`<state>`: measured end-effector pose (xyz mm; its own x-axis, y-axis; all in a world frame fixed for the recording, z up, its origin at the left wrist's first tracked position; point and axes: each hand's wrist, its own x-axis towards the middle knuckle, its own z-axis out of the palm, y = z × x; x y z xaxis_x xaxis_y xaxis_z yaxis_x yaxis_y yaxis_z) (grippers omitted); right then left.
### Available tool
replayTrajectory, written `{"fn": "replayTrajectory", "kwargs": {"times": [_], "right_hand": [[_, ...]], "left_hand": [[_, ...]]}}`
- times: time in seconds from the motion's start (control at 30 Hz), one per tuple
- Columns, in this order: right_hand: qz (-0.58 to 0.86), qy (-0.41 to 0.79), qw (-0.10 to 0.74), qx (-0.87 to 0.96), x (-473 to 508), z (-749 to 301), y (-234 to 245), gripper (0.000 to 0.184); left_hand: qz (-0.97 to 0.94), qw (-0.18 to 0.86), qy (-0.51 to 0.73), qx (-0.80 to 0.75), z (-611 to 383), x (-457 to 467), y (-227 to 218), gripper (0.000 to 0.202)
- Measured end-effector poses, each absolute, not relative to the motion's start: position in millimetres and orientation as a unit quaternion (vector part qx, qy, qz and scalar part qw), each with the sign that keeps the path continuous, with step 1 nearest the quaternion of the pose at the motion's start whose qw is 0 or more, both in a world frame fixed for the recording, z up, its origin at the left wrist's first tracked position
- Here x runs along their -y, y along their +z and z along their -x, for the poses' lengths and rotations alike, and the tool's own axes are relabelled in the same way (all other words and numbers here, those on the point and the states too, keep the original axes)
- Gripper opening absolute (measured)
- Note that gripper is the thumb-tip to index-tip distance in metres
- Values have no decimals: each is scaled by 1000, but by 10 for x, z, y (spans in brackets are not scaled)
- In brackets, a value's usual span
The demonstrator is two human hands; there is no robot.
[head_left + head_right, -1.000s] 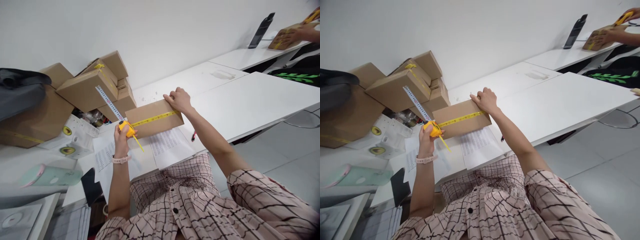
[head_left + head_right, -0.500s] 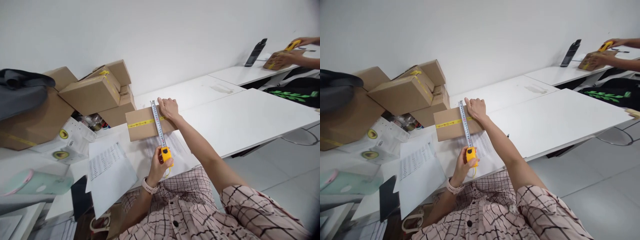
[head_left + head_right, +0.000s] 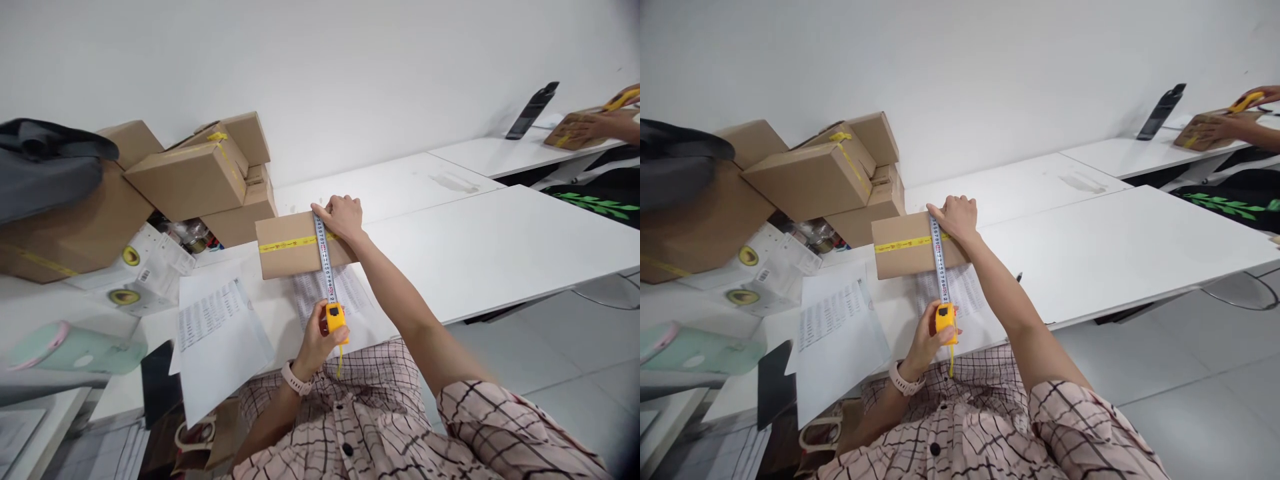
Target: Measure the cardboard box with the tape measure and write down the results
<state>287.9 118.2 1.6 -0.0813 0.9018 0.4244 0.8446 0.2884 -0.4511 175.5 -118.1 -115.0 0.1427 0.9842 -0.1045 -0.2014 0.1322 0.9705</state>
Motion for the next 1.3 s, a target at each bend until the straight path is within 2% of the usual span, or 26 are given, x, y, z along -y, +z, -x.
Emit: {"fn": "replayTrajectory", "kwargs": {"times": [0.17,0.4,0.53,0.6,0.7,0.87,0.97,1.1,1.3], "right_hand": [[596,39,325,733,-1162,-2879,13,50],[580,18,357,732,-1233,-2882,-109,61],[562,14,365,742,-1217,-2908,-156,65],[560,9,368,742,-1088,-2934,-186,65],[570,6,365,736,-724,-2974,-298,63],[540,41,362,759,-39,-3082,-696,52],[484,96,441,749,207,-3271,-866,46],[475,208,586,622,385,-3655,-783,49],[466,296,625,552,556,-4056,-633,36]], "left_hand": [[-458,581,480,-472,-1760,1183,-1226,59],[-469,563,477,-485,-1768,1225,-1299,65],[-448,549,530,-466,-1711,1408,-1276,78],[-449,523,545,-477,-1655,1537,-1282,84],[-461,491,538,-507,-1572,1728,-1311,82],[-517,478,471,-531,-1522,1956,-1382,80],[-570,460,396,-554,-1530,2023,-1440,82],[-642,437,266,-572,-1558,2051,-1491,91],[-730,439,169,-496,-1635,2038,-1472,89]]}}
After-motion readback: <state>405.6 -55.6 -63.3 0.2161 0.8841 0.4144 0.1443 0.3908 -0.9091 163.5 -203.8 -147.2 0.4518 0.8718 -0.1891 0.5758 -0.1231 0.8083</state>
